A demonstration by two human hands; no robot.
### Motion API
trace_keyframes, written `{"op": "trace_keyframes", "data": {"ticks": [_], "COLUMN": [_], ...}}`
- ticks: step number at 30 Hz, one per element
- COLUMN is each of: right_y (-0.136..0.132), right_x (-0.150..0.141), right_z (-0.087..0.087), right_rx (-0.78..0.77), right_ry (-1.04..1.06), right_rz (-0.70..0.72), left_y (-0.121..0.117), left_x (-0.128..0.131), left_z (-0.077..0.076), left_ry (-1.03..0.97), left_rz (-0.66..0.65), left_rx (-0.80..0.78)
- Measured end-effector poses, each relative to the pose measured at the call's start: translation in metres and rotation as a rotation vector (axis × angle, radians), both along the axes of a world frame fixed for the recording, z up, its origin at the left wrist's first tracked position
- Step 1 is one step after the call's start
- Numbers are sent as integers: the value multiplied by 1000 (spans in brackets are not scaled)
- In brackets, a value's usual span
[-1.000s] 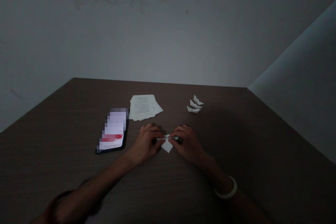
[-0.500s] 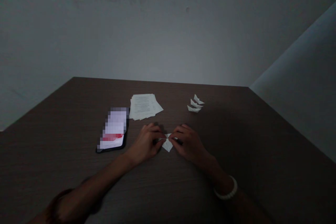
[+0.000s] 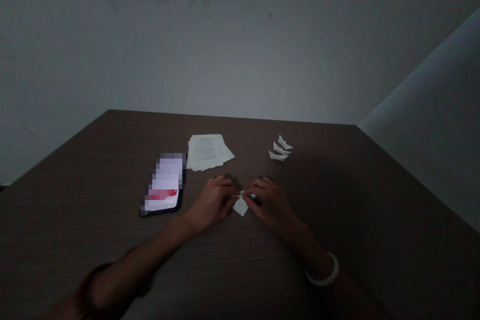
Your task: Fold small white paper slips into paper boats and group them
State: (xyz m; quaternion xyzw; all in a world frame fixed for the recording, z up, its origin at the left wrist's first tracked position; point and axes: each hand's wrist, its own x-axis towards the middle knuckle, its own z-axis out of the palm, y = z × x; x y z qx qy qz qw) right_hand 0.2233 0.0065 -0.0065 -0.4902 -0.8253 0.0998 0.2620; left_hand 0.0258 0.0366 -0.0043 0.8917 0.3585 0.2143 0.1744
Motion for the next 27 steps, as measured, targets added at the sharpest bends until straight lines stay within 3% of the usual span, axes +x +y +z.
{"op": "trace_keyframes", "data": {"ticks": [14,21,27], "right_y": [-3,-9,-10], "right_x": [13,13,7], "right_z": [7,8,2], "right_rx": [50,38,24], "right_ry": [-170,-144,25], "right_rz": [175,167,76], "left_y": [-5,-9,-10], "left_x": [-12,-14,-15], "left_z": [7,13,11], "left_ry": [62,114,152], "left_rz": [-157,-180,-170], "left_rx": [82,110,132]}}
